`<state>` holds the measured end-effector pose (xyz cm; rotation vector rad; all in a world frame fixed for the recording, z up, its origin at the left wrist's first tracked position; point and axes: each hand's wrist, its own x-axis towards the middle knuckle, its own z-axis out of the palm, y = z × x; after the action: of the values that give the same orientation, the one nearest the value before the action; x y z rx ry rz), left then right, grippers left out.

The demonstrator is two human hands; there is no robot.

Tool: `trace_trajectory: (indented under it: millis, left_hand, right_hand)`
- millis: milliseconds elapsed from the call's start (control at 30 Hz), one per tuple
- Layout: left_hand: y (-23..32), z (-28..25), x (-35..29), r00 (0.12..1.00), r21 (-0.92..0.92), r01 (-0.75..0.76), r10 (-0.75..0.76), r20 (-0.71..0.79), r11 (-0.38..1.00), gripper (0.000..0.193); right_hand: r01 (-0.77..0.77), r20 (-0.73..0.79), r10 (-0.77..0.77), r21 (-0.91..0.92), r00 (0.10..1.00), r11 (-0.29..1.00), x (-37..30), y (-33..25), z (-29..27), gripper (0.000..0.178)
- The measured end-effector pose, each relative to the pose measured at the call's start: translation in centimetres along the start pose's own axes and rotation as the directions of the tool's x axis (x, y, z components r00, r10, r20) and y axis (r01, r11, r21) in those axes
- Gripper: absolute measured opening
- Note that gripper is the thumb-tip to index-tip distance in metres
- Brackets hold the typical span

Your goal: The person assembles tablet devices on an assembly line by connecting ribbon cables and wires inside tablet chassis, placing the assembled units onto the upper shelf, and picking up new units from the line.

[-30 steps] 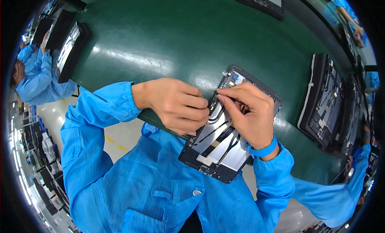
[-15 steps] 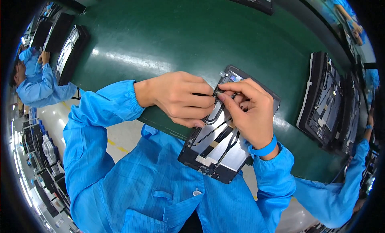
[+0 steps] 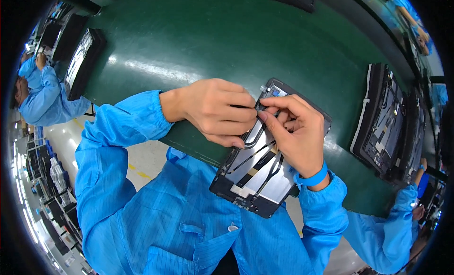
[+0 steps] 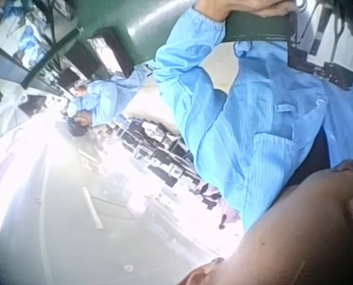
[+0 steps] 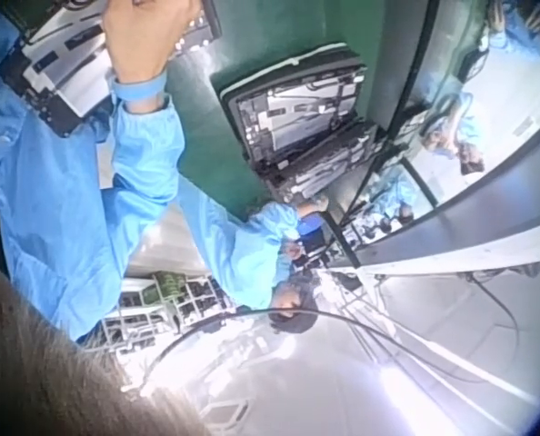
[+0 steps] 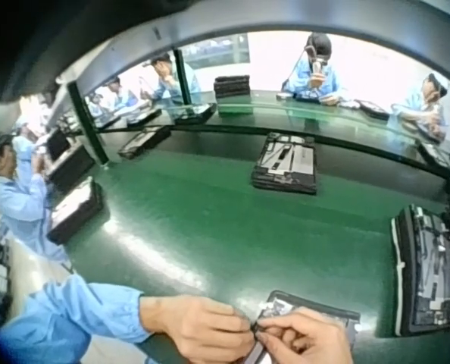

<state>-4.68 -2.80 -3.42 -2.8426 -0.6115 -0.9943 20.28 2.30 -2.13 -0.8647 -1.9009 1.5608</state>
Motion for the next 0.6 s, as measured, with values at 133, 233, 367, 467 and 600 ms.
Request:
trace_trajectory:
  millis: [133, 233, 367, 467, 600]
  left_hand:
    - [-0.9, 0.4, 0.0, 0.999, 0.010, 0.031, -0.031, -0.007, 0.999, 0.033]
    - [-0.6, 0.3, -0.1, 0.999, 0.003, 0.049, -0.049, 0.014, 0.999, 0.035]
    - [0.2, -0.2, -0.3, 0.988, -0.081, 0.151, -0.149, 0.038, 0.985, 0.049]
    - [0.4, -0.3, -0.5, 0.982, -0.106, 0.185, -0.179, 0.068, 0.977, 0.057]
    - [0.4, -0.5, -0.5, 0.971, -0.126, 0.217, -0.202, 0.124, 0.968, 0.059]
  right_hand:
    - [-0.045, -0.038, 0.048, 0.072, 0.998, 0.996, 0.0, 0.0, 0.1, 0.028]
    - [-0.066, -0.083, 0.070, 0.050, 0.994, 0.997, 0.0, -0.4, 0.0, 0.032]
    - [-0.098, -0.073, 0.100, 0.024, 0.992, 0.995, 0.2, -0.5, 0.0, 0.037]
    - [-0.144, -0.059, 0.147, 0.047, 0.987, 0.988, 0.2, -1.0, 0.0, 0.038]
    - [-0.146, -0.048, 0.149, 0.048, 0.988, 0.988, 0.3, -1.0, -0.1, 0.039]
